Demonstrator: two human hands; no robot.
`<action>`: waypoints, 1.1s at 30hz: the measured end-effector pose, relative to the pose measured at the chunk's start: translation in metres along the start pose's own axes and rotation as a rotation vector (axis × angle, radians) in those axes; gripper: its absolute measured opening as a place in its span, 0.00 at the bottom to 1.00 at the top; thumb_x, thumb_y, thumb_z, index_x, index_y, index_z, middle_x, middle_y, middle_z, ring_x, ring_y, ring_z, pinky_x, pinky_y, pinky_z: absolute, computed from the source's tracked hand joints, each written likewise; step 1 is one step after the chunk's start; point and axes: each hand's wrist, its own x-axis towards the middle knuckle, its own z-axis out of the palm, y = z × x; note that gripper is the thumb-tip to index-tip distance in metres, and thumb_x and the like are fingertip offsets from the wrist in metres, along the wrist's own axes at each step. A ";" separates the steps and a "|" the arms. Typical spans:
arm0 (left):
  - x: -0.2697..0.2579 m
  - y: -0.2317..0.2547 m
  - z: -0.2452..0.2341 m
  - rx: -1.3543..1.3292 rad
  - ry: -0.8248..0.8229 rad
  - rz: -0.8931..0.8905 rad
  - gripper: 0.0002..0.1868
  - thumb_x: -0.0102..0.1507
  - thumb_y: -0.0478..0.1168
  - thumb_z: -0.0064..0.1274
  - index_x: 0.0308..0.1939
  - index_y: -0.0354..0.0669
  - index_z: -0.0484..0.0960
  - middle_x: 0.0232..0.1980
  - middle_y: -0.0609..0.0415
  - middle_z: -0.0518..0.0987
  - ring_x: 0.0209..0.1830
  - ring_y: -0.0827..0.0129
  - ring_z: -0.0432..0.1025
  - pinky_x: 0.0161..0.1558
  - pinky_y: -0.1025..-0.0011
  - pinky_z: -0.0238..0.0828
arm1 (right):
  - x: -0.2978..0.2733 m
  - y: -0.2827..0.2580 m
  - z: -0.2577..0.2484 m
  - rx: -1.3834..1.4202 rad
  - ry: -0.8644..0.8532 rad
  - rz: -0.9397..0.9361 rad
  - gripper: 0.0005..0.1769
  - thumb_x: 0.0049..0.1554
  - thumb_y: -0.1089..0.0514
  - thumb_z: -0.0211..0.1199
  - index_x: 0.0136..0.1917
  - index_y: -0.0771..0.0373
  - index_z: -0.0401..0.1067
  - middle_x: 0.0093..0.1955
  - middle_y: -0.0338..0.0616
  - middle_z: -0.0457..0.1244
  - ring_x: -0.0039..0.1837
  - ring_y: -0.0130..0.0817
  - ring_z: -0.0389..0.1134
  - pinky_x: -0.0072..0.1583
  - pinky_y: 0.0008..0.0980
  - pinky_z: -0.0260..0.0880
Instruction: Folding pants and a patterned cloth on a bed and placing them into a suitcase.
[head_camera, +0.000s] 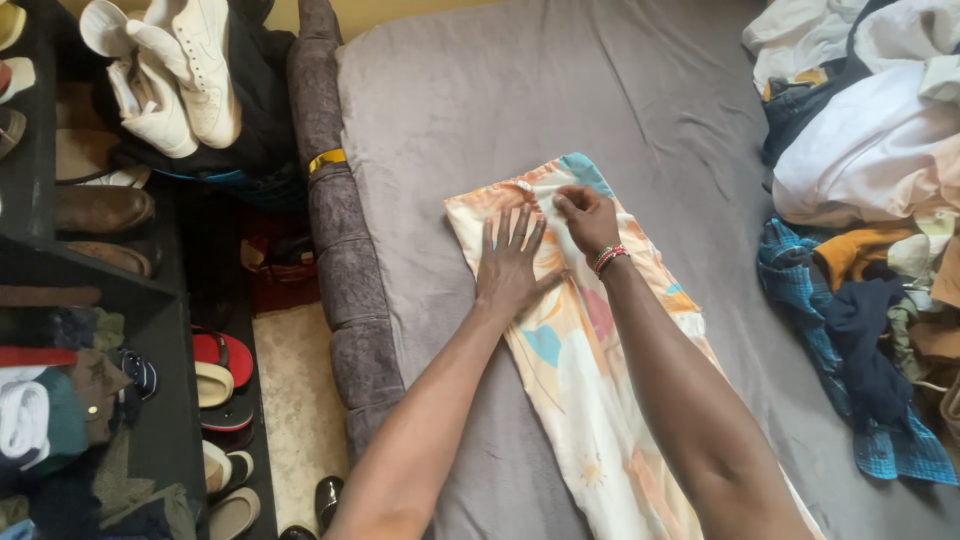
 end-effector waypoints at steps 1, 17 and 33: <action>0.002 0.000 0.002 -0.002 0.002 0.006 0.57 0.57 0.71 0.51 0.80 0.42 0.52 0.82 0.45 0.49 0.83 0.50 0.37 0.78 0.48 0.27 | -0.004 -0.001 -0.007 -0.002 0.006 -0.003 0.13 0.59 0.56 0.66 0.55 0.61 0.79 0.48 0.35 0.72 0.47 0.20 0.69 0.50 0.25 0.67; 0.012 0.001 0.004 0.174 -0.213 -0.095 0.63 0.52 0.86 0.36 0.82 0.57 0.42 0.85 0.52 0.36 0.83 0.48 0.20 0.74 0.39 0.10 | -0.024 -0.076 -0.018 -0.611 0.190 -0.189 0.14 0.53 0.50 0.69 0.44 0.63 0.80 0.32 0.40 0.69 0.34 0.26 0.65 0.40 0.32 0.65; -0.097 0.033 -0.039 0.112 0.125 -0.164 0.44 0.64 0.58 0.42 0.76 0.31 0.56 0.77 0.32 0.57 0.79 0.43 0.44 0.77 0.46 0.24 | -0.062 -0.050 0.138 -0.863 0.044 -0.296 0.13 0.49 0.54 0.65 0.48 0.59 0.80 0.38 0.50 0.71 0.42 0.46 0.73 0.48 0.43 0.73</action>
